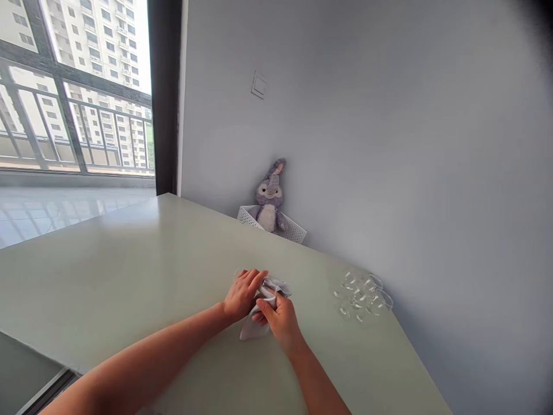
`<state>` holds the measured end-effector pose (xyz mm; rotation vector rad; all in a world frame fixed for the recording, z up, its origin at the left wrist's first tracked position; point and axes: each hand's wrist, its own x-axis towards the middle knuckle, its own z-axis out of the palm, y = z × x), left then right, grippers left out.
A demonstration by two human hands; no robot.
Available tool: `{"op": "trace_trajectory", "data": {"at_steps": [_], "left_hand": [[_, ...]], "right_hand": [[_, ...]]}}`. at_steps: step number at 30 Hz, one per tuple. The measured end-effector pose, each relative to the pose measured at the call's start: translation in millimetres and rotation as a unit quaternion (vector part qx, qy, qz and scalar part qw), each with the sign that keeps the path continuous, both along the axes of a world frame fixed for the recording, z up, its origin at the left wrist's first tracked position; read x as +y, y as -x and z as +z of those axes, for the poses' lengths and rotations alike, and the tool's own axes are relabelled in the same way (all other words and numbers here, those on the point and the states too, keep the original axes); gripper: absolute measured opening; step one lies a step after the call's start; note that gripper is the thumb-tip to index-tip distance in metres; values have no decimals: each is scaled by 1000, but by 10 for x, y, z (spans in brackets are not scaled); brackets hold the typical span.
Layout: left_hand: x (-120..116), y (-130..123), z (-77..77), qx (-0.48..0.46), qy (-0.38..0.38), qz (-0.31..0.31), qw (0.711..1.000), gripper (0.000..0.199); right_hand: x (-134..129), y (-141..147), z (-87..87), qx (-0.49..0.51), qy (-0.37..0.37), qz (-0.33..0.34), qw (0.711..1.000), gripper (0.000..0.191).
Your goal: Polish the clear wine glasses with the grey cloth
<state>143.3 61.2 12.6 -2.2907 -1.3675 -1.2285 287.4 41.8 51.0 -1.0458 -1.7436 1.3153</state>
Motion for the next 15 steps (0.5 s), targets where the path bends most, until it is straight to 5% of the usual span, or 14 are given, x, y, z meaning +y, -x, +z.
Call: {"op": "trace_trajectory", "data": {"at_steps": [6,11,15], "left_hand": [[-35,-57,127,111,-15,30,993,35],[-47,-96,254,178,-54,8,983,30],[-92,-89,377,122,62,-95,986,44]], "right_hand": [[45,-124,-99,107,120,-33,986,37],[76,-352,-146,305,259,-84,913,30],[-142,-538,50,171,148,-28,974,25]]}}
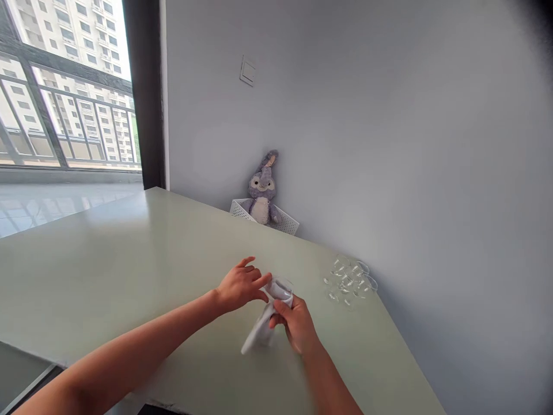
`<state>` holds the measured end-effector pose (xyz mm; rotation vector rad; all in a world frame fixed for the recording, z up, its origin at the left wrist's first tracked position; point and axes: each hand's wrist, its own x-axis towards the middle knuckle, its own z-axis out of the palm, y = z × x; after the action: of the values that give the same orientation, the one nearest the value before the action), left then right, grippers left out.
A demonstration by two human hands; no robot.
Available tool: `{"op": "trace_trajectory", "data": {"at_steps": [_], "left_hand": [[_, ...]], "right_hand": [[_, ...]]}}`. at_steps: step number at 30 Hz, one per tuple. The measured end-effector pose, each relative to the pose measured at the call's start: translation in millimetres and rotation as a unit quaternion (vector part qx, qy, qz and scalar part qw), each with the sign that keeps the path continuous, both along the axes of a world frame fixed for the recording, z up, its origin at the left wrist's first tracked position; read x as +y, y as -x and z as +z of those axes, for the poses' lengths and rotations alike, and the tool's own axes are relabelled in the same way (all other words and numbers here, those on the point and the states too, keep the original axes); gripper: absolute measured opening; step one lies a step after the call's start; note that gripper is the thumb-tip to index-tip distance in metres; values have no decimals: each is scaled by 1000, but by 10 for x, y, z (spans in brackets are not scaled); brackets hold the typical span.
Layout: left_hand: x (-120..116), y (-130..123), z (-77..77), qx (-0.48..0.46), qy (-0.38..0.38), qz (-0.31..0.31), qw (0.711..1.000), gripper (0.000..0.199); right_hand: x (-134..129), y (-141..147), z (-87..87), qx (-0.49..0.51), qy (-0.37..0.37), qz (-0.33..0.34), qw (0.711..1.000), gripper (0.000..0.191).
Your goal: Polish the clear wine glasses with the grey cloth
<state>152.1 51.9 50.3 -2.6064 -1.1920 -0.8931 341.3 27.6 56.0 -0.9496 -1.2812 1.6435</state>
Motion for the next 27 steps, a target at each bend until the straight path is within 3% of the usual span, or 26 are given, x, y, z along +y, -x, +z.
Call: {"op": "trace_trajectory", "data": {"at_steps": [2,3,4,6,7,8,9,10,12,13,15,16,18,20,21,22,24,25,26,27], "left_hand": [[-54,26,86,-60,173,-59,981,52],[-85,43,129,-79,290,-108,948,53],[-116,58,167,-83,413,-165,892,54],[-176,71,220,-53,607,-268,746,57],[-207,61,236,-34,656,-297,693,60],[-241,37,245,-25,667,-299,682,61],[-281,0,252,-30,642,-276,715,60],[-328,-49,257,-38,580,-236,779,55],[-441,-165,271,-35,374,-141,916,41],[-503,-222,283,-14,260,-105,960,39],[-614,-308,317,49,94,-75,992,43],[-655,-330,340,73,55,-72,993,42],[-694,-325,397,75,58,-59,994,38],[-672,-262,458,18,173,-60,983,38],[-644,-216,483,-18,268,-77,960,41],[-609,-167,502,-50,375,-106,920,44],[-540,-77,518,-82,562,-184,802,47],[-516,-43,518,-80,618,-213,753,47],[-502,-20,515,-74,639,-222,733,47],[-502,-10,510,-70,623,-209,751,45]], "right_hand": [[-186,-90,138,-108,-79,48,990,22],[-285,-131,195,-148,-107,85,980,20],[-380,-169,235,-174,-128,126,968,20],[-536,-236,253,-195,-155,203,947,19],[-587,-266,231,-192,-157,224,943,20],[-617,-296,193,-184,-148,227,945,21],[-627,-327,145,-171,-127,209,955,23],[-621,-360,95,-150,-96,175,968,26],[-583,-421,12,-90,-19,78,993,30],[-565,-444,-12,-55,19,30,998,32],[-555,-461,-18,11,84,-35,996,32],[-567,-455,1,32,102,-44,993,32],[-620,-425,81,27,87,-24,996,31],[-685,-398,212,-45,-1,30,999,27],[-712,-392,289,-98,-66,63,991,23],[-733,-393,365,-150,-135,96,975,19],[-750,-407,481,-224,-251,149,930,14],[-746,-414,507,-240,-284,167,913,15],[-735,-417,505,-244,-293,174,908,17],[-718,-413,476,-236,-282,167,915,18]]}}
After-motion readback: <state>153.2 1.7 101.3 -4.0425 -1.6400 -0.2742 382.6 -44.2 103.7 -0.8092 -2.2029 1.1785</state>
